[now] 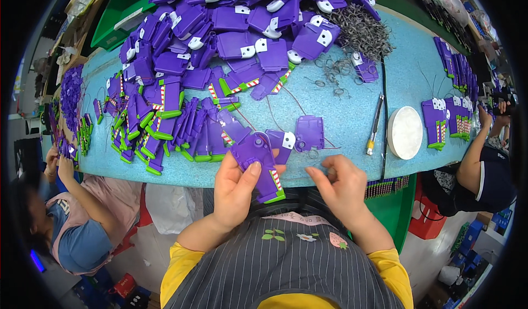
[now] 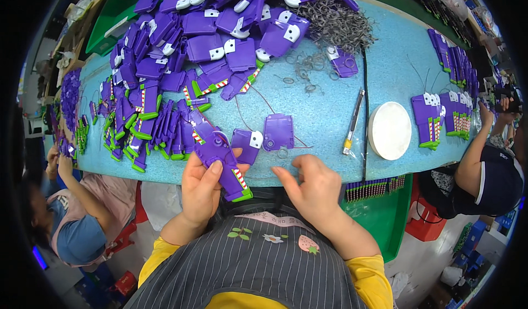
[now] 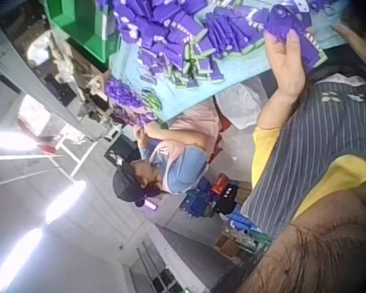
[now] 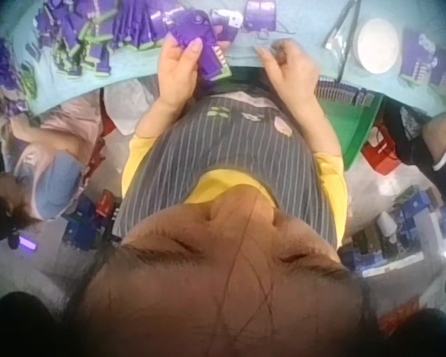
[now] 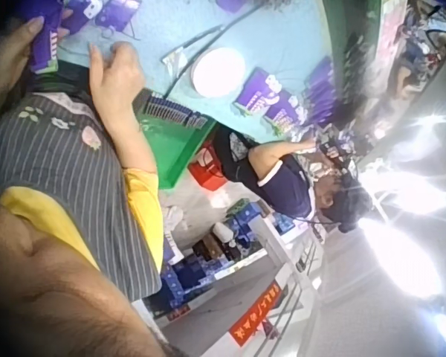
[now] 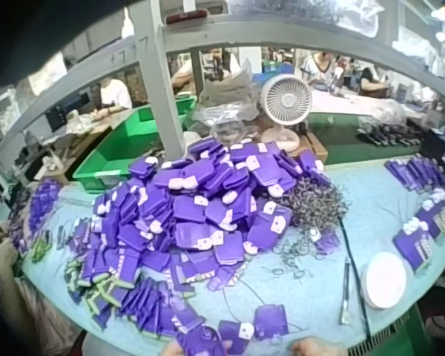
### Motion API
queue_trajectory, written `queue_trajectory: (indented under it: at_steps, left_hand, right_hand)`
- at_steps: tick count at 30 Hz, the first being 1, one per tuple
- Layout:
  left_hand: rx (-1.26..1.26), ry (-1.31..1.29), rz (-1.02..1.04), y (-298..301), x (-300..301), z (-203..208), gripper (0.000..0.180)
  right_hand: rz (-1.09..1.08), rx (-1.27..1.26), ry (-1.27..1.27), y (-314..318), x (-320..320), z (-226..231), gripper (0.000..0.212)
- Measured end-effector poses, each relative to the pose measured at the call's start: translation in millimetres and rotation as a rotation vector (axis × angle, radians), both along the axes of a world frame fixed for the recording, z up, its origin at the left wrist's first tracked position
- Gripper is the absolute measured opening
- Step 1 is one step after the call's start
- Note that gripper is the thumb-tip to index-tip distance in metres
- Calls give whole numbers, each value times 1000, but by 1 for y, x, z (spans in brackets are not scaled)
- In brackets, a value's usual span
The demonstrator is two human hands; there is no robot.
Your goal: The person assembles purple and green plastic toy components by threading a thin wire through them with a needle, then attaching small white round pieces to complete the assembly.
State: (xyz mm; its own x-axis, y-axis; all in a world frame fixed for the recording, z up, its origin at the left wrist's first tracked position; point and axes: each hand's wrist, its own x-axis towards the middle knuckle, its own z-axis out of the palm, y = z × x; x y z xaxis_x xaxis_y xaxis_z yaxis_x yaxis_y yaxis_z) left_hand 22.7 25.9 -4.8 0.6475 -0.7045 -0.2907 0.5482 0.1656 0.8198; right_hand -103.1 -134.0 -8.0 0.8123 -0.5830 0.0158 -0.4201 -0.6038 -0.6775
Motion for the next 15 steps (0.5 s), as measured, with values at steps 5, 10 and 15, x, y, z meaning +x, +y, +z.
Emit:
queue_trajectory:
  at_steps: [5,10,15]
  left_hand:
    - [64,61,-56,-12,-1,-12,31]
    - [23,71,-18,-24,-11,-17,30]
    - [-9,5,-43,-42,-12,-16,28]
  right_hand:
    - [-61,20,-136,-4,2,-10,11]
    - [-198,87,-413,-26,-30,16,4]
    - [-557,-288,-411,-86,-66,27,5]
